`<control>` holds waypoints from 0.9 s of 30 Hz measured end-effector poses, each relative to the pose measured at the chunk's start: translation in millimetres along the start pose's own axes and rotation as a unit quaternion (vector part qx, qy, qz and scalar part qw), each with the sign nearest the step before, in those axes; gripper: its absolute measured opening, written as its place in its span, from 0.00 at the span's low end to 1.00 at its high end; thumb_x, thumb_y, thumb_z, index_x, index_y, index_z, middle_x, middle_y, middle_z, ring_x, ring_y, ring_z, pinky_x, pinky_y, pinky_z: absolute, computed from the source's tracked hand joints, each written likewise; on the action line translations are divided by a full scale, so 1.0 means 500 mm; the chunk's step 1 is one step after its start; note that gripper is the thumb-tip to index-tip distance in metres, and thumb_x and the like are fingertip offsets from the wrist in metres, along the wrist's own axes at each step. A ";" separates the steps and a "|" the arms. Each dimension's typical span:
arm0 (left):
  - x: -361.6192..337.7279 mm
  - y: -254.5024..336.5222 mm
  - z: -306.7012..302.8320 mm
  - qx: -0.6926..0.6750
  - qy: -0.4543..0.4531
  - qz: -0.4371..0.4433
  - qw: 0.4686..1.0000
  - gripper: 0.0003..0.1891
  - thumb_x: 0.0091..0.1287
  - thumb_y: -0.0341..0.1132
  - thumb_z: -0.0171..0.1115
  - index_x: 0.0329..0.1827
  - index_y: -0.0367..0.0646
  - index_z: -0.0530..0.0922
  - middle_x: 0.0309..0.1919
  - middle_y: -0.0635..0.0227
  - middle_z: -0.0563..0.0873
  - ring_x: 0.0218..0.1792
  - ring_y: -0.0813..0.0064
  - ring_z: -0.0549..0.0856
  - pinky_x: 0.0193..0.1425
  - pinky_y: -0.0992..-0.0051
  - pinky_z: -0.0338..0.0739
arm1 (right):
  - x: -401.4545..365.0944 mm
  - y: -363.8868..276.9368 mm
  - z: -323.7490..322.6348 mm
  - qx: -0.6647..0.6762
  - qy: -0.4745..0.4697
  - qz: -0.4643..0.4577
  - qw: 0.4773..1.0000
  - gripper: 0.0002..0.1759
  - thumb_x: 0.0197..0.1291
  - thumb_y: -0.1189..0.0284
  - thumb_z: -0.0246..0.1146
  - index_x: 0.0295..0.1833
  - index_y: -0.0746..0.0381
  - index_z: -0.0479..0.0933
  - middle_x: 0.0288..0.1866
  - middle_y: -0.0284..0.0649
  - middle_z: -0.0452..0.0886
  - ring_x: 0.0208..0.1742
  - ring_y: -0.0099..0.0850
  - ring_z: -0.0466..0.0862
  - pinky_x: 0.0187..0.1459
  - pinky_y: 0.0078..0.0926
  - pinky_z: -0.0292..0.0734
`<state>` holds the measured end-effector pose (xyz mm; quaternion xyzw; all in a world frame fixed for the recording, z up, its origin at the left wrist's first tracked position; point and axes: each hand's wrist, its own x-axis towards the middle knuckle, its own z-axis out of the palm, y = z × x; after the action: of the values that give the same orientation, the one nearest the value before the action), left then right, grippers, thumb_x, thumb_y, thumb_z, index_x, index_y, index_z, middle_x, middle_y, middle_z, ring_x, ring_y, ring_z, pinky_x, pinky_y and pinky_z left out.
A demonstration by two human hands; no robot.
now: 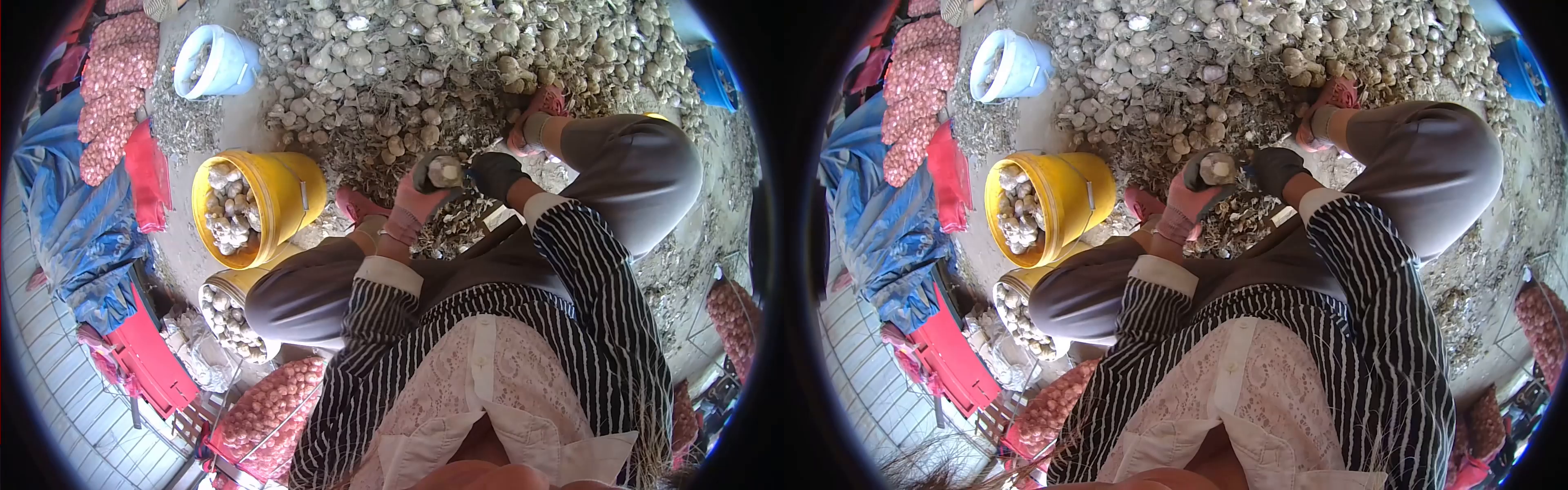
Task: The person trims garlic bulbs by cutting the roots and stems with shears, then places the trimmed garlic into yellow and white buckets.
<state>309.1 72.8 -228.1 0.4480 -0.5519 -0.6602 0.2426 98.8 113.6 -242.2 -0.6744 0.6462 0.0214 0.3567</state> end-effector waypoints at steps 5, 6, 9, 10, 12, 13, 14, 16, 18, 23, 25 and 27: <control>-0.015 0.072 0.012 -0.412 -0.036 -0.042 0.909 0.26 0.62 0.34 0.69 0.62 0.44 0.71 0.53 0.68 0.80 0.55 0.75 0.79 0.58 0.73 0.76 | -0.031 -0.022 0.017 0.182 0.041 0.076 0.980 0.15 0.58 0.61 0.64 0.45 0.60 0.80 0.39 0.48 0.84 0.42 0.44 0.84 0.45 0.41 0.78; 0.005 0.060 0.000 -0.355 -0.021 0.037 0.934 0.22 0.67 0.38 0.63 0.62 0.46 0.71 0.53 0.69 0.79 0.53 0.72 0.79 0.56 0.73 0.75 | -0.046 -0.039 0.018 0.272 0.057 0.076 0.958 0.18 0.60 0.59 0.65 0.47 0.62 0.78 0.38 0.46 0.83 0.40 0.39 0.83 0.44 0.38 0.78; 0.011 0.060 -0.029 -0.586 -0.040 0.042 0.808 0.19 0.69 0.38 0.62 0.61 0.47 0.72 0.54 0.68 0.79 0.53 0.70 0.79 0.57 0.70 0.76 | -0.087 -0.081 0.009 0.394 0.067 0.067 0.914 0.23 0.63 0.56 0.65 0.51 0.64 0.75 0.37 0.41 0.80 0.38 0.30 0.79 0.43 0.31 0.76; 0.002 0.060 -0.028 -0.604 0.009 0.029 0.797 0.19 0.69 0.39 0.62 0.60 0.45 0.72 0.55 0.66 0.79 0.53 0.67 0.80 0.57 0.68 0.76 | -0.095 -0.091 0.007 0.429 0.057 0.064 0.899 0.24 0.64 0.55 0.65 0.52 0.65 0.74 0.36 0.38 0.78 0.38 0.26 0.76 0.43 0.28 0.75; -0.010 0.072 -0.022 -0.595 -0.009 0.019 0.803 0.18 0.70 0.39 0.60 0.60 0.45 0.72 0.55 0.65 0.80 0.53 0.67 0.80 0.58 0.68 0.76 | -0.098 -0.103 0.014 0.440 0.060 0.033 0.895 0.23 0.65 0.57 0.64 0.52 0.65 0.74 0.36 0.36 0.78 0.38 0.24 0.75 0.43 0.26 0.74; -0.015 0.078 -0.019 -0.587 -0.024 0.008 0.809 0.17 0.71 0.39 0.58 0.59 0.45 0.73 0.55 0.64 0.81 0.52 0.68 0.80 0.59 0.68 0.75 | -0.099 -0.107 0.019 0.450 0.061 0.002 0.891 0.21 0.66 0.58 0.64 0.53 0.65 0.73 0.36 0.35 0.77 0.38 0.23 0.74 0.42 0.24 0.73; -0.015 0.069 -0.017 -0.587 -0.025 0.008 0.809 0.17 0.71 0.39 0.58 0.59 0.45 0.73 0.55 0.64 0.81 0.52 0.68 0.80 0.59 0.68 0.75 | -0.095 -0.108 0.028 0.451 0.061 0.002 0.891 0.21 0.66 0.58 0.64 0.53 0.65 0.73 0.36 0.35 0.77 0.38 0.23 0.74 0.42 0.24 0.73; -0.007 0.032 -0.014 0.021 0.042 0.121 0.992 0.14 0.71 0.37 0.56 0.56 0.44 0.75 0.52 0.63 0.83 0.51 0.70 0.81 0.57 0.67 0.77 | -0.067 -0.102 0.062 0.529 0.093 -0.038 0.843 0.20 0.62 0.58 0.67 0.47 0.65 0.76 0.32 0.35 0.79 0.33 0.23 0.75 0.37 0.26 0.74; -0.002 0.001 -0.019 -0.196 0.006 0.095 0.976 0.14 0.69 0.36 0.57 0.55 0.42 0.74 0.50 0.64 0.81 0.48 0.70 0.81 0.52 0.68 0.76 | 0.002 -0.052 0.179 0.577 0.096 -0.074 0.808 0.18 0.63 0.59 0.67 0.44 0.64 0.77 0.29 0.34 0.78 0.30 0.22 0.75 0.34 0.26 0.73; -0.020 0.047 -0.047 -0.385 0.015 0.115 0.915 0.12 0.64 0.35 0.62 0.48 0.43 0.76 0.43 0.69 0.81 0.40 0.75 0.79 0.42 0.73 0.75 | -0.083 -0.101 0.015 0.644 0.024 0.133 0.753 0.16 0.64 0.59 0.64 0.38 0.62 0.77 0.19 0.34 0.73 0.18 0.26 0.73 0.22 0.30 0.70; -0.024 0.114 -0.107 -0.619 -0.108 0.173 0.759 0.12 0.63 0.34 0.64 0.49 0.45 0.77 0.47 0.67 0.80 0.41 0.76 0.80 0.42 0.76 0.75 | -0.061 -0.073 0.023 0.713 0.092 0.188 0.670 0.20 0.62 0.54 0.65 0.31 0.60 0.76 0.17 0.35 0.74 0.14 0.28 0.73 0.18 0.28 0.72; -0.057 0.203 -0.162 -0.730 -0.004 0.207 0.651 0.18 0.61 0.34 0.68 0.54 0.43 0.77 0.50 0.65 0.81 0.46 0.74 0.81 0.53 0.72 0.79 | -0.046 -0.042 0.034 0.734 0.078 0.223 0.637 0.17 0.62 0.55 0.65 0.34 0.59 0.77 0.20 0.37 0.76 0.17 0.32 0.77 0.20 0.32 0.76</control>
<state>374.7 27.2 -122.2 -0.0023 0.0289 -0.7843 0.6197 120.9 140.0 -234.4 -0.0256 0.6054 -0.4335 0.6670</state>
